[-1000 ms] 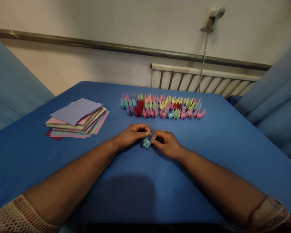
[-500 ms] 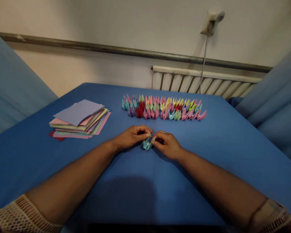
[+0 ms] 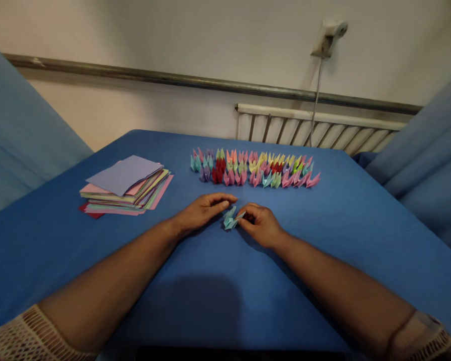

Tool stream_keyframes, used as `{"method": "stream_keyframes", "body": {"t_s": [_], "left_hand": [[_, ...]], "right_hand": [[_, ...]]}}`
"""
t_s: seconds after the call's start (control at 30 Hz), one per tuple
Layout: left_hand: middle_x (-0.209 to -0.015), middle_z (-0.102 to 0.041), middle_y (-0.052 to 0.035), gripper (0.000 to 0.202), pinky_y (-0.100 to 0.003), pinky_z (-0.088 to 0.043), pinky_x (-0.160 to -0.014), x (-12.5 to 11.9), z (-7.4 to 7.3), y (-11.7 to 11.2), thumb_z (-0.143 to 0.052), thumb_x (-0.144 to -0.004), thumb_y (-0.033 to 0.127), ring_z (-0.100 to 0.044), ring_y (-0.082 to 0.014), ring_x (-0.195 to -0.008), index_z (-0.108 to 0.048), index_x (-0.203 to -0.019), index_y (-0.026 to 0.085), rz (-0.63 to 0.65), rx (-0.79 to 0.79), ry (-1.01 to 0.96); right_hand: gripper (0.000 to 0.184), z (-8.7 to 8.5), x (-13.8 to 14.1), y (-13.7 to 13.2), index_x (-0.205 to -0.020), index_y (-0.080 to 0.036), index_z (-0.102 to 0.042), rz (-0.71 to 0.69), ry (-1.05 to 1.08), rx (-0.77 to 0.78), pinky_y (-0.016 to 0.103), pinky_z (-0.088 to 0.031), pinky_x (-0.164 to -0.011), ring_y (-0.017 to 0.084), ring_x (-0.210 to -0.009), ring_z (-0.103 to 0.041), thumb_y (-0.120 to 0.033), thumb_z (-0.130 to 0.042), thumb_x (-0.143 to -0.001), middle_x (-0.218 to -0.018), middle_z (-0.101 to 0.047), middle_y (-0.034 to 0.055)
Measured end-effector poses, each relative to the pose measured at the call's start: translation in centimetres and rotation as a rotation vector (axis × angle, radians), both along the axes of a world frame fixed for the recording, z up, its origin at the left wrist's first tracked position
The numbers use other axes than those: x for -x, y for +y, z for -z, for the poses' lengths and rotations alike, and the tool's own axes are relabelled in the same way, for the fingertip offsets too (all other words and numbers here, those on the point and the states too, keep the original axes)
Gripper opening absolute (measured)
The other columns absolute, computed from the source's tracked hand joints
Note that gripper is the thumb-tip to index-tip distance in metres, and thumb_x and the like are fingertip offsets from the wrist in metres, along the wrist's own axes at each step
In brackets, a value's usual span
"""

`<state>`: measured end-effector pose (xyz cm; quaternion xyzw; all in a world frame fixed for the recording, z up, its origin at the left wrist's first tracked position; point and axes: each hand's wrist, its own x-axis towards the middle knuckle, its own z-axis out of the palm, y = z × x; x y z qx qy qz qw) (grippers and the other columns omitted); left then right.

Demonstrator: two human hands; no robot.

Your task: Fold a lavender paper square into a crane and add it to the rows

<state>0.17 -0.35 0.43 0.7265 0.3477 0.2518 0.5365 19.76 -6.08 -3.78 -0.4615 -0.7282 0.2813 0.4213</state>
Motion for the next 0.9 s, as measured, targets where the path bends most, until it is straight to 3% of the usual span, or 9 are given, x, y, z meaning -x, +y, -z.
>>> {"method": "stream_keyframes", "body": {"t_s": [0.13, 0.3, 0.43, 0.63, 0.9], "left_hand": [[-0.091, -0.068, -0.0058, 0.029, -0.031, -0.047, -0.082, 0.5, -0.3, 0.1, -0.068, -0.075, 0.038, -0.061, -0.0183, -0.086, -0.068, -0.093, 0.015, -0.132, -0.030, 0.067], [-0.075, -0.064, -0.0018, 0.032, -0.026, -0.046, -0.064, 1.3, -1.8, 0.0, -0.072, -0.070, 0.037, -0.057, -0.0141, -0.067, -0.066, -0.092, 0.015, -0.050, -0.050, 0.209], [-0.074, -0.062, 0.0001, 0.037, -0.025, -0.046, -0.063, 1.5, -2.6, -0.5, -0.077, -0.064, 0.034, -0.056, -0.0136, -0.067, -0.065, -0.094, 0.016, 0.026, -0.059, 0.303], [-0.068, -0.057, 0.0026, 0.026, -0.023, -0.042, -0.059, 0.6, -1.4, -1.2, -0.071, -0.070, 0.033, -0.051, -0.0116, -0.062, -0.064, -0.089, 0.016, 0.051, -0.064, 0.289], [-0.064, -0.056, 0.0023, 0.014, -0.022, -0.037, -0.055, 0.4, -0.1, -1.1, -0.061, -0.077, 0.029, -0.047, -0.0104, -0.058, -0.066, -0.078, 0.016, -0.014, -0.112, 0.246]], "right_hand": [[0.012, -0.4, 0.1, -0.2, -0.070, -0.019, -0.060, 0.100, -0.042, -0.012, 0.024, -0.039, -0.060, 0.012, -0.064, -0.051, -0.021, -0.063, -0.082, -0.069, -0.055, -0.0016], [0.014, -0.6, 0.2, -0.4, -0.068, -0.020, -0.056, 0.162, -0.077, -0.020, 0.024, -0.039, -0.060, 0.012, -0.065, -0.051, -0.020, -0.061, -0.082, -0.069, -0.055, -0.0014], [0.016, -0.3, 0.3, -0.4, -0.066, -0.020, -0.055, 0.183, -0.079, 0.006, 0.024, -0.038, -0.058, 0.012, -0.062, -0.050, -0.021, -0.063, -0.080, -0.067, -0.053, -0.0024], [0.008, -0.4, 0.2, -0.4, -0.076, -0.019, -0.058, 0.148, -0.081, 0.106, 0.024, -0.041, -0.060, 0.012, -0.064, -0.052, -0.019, -0.066, -0.076, -0.072, -0.057, -0.0020], [0.030, -1.0, -0.3, -0.7, -0.094, -0.020, -0.055, 0.050, -0.186, 0.160, 0.029, -0.044, -0.070, 0.015, -0.076, -0.056, -0.017, -0.072, -0.069, -0.086, -0.059, 0.0006]]}}
